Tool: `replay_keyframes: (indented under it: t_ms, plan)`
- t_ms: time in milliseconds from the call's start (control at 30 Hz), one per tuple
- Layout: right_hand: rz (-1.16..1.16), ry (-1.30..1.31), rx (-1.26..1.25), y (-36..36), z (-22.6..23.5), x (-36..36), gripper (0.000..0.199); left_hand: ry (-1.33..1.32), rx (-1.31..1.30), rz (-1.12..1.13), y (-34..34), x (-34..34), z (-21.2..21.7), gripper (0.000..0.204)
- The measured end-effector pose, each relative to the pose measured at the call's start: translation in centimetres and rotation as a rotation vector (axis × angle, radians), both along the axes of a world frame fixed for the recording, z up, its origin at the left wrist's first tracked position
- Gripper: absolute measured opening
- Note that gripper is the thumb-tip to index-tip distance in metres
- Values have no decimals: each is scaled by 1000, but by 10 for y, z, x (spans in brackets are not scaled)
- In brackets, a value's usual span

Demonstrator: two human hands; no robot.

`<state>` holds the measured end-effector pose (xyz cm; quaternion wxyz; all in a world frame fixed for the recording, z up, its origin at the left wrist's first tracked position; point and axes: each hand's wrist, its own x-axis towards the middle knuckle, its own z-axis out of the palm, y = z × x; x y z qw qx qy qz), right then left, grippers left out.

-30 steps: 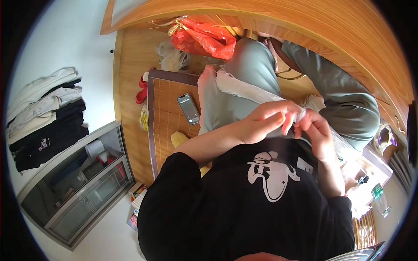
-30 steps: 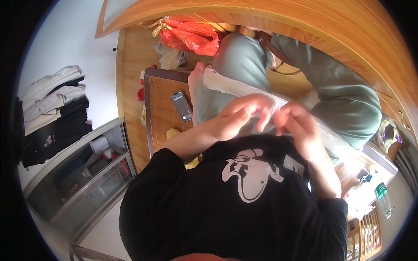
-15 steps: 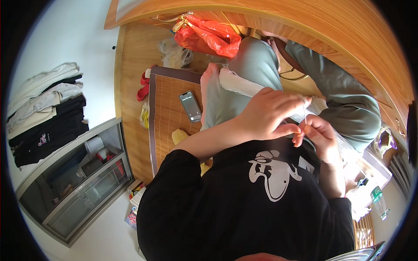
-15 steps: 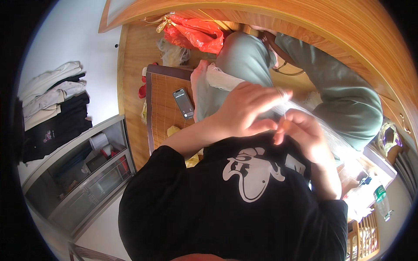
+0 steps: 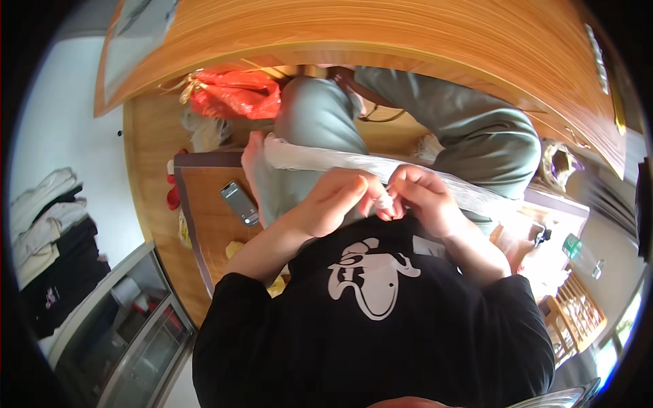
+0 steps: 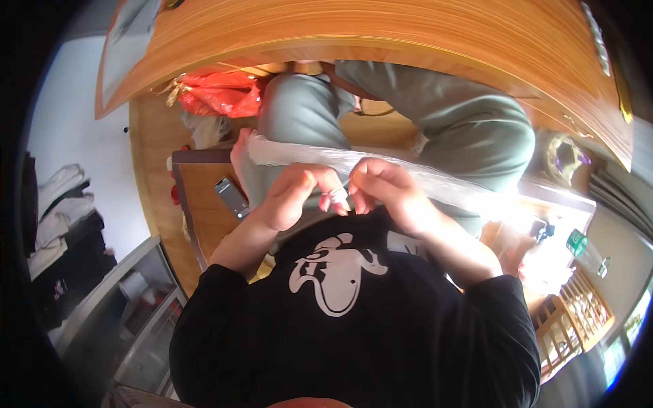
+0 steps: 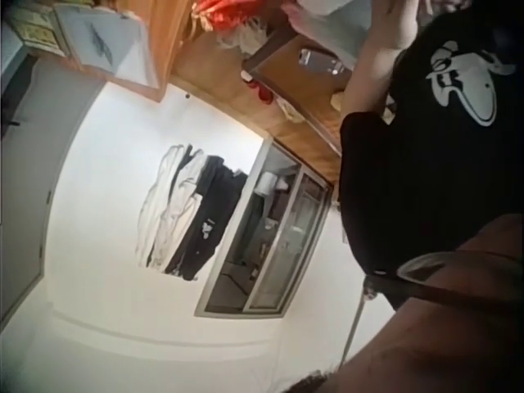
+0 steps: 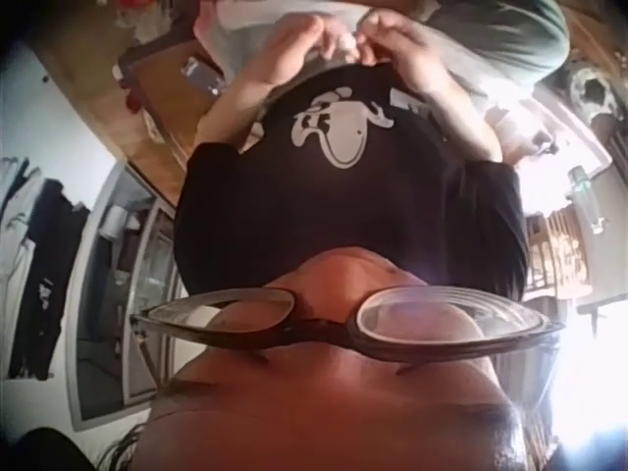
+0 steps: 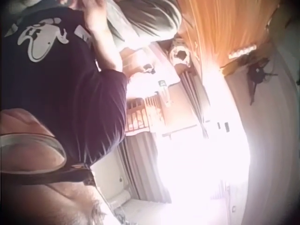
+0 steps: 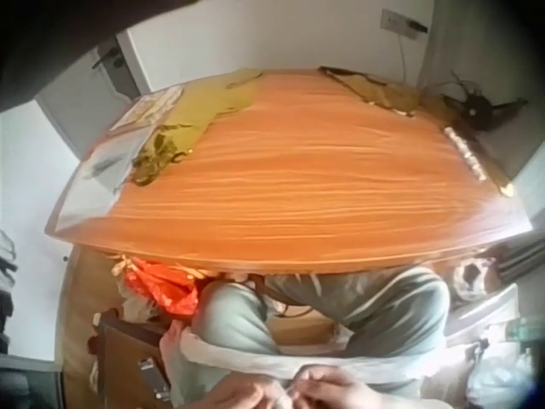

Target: Packaging small items into clear plastic tubes and placing them on a desk.

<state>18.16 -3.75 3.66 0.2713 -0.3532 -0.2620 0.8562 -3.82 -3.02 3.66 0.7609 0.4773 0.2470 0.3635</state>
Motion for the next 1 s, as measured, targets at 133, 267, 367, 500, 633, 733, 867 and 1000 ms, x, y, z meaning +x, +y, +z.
replay_keyframes:
  t_ms: [133, 267, 367, 500, 633, 733, 867, 1000]
  plan:
    - [25, 51, 63, -10, 3, -2, 25, 820, 847, 328, 14, 15, 7, 29]
    - [97, -55, -106, -5, -4, -3, 22, 135, 38, 208, 3, 14, 6, 28]
    - [-191, 111, 5, -2, 0, 3, 24, 688, 618, -46, 17, 0, 1, 46]
    - [211, -129, 24, 8, 17, -2, 27, 214, 267, 312, 3, 30, 3, 46]
    - [-76, -104, -8, 19, 12, 11, 25, 17, 59, -110, 9, -2, -11, 51]
    - [-39, -76, 147, 17, 18, 13, 24, 891, 882, 194, 19, 12, -1, 72]
    - [181, -242, 242, 18, 17, 7, 25, -217, -249, 27, 4, 12, 9, 50]
    - [-18, -57, 171, 18, 17, 19, 25, 760, 781, -52, 19, 0, 9, 51]
